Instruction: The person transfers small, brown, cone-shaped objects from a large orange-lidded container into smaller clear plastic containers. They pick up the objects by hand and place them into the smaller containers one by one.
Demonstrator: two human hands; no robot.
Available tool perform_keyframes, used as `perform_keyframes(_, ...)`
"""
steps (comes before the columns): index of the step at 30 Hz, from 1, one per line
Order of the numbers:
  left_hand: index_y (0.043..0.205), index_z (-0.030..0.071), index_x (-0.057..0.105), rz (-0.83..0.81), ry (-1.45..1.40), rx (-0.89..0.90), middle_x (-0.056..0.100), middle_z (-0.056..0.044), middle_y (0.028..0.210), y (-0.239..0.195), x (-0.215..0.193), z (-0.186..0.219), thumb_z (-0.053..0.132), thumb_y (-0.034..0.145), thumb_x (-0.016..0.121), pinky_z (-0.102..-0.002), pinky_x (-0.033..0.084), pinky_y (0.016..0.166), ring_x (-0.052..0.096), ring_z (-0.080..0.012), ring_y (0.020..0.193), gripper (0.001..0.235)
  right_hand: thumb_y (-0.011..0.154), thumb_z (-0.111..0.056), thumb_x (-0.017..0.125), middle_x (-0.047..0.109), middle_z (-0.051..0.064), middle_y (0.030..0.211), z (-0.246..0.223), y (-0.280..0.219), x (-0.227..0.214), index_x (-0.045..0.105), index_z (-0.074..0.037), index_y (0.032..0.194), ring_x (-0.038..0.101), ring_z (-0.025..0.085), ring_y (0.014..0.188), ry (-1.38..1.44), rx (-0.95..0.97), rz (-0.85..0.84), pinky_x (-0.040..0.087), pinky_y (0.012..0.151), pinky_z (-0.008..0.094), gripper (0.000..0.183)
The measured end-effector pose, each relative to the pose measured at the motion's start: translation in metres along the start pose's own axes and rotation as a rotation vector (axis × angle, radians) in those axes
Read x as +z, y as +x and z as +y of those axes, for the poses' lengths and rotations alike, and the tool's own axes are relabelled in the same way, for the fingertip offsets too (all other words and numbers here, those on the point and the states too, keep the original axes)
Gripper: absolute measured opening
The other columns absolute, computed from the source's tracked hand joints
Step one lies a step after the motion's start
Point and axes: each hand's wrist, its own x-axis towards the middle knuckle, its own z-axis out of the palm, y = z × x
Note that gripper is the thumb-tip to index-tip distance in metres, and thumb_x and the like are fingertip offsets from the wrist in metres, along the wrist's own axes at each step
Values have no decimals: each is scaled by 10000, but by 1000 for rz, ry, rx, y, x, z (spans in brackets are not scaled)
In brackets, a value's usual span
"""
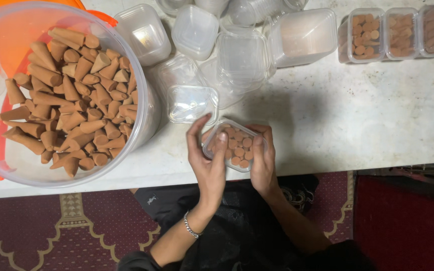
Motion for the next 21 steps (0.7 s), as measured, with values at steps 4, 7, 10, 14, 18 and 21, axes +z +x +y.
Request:
perform_keyframes(4,1238,22,588,-40,3,10,617,-189,1232,-1,0,-7,208,976,634,-554,306,1135,510,-375,1314,324,1076,-415,259,517,81,989,-5,-4,3,506,-27,1216,527,195,969,11,-21,23,409,954,361,481)
perform_keyframes(7,1173,17,619,-43,42,69,655,-193,1174,7,-4,-4,229,968,646,-567,355,1090,576,-382,1243,296,1054,-328,400,515,92,938,-3,-2,-4,501,-20,1198,527,193,920,-12,-69,-25,434,914,382,354)
perform_keyframes(10,1138,19,648,-109,8,37,670,-228,1181,16,-9,3,292,971,626,-585,392,1052,604,-409,1198,321,996,-213,557,533,154,1081,1,0,-8,264,-76,1433,599,210,915,180,-47,-106,524,889,401,544)
perform_keyframes(14,996,57,721,-170,46,-12,756,-149,1030,21,-14,0,246,911,716,-469,486,979,706,-285,1052,207,947,-244,605,617,234,1000,-11,3,-12,281,20,1415,673,341,910,113,-21,-319,560,836,500,628)
perform_keyframes(18,969,63,728,-180,64,-22,768,-168,1035,16,-11,-6,222,890,745,-481,493,964,719,-312,1046,179,1047,-326,390,673,185,902,-26,8,-16,447,23,1349,678,274,887,-76,-9,-317,543,871,472,465)
perform_keyframes(21,1131,63,717,-278,71,-10,731,-210,1152,17,-9,9,198,913,706,-516,459,1031,653,-392,1181,256,1043,-312,412,629,151,862,-16,16,-24,442,32,1354,653,259,852,-75,-20,-288,549,825,417,465)
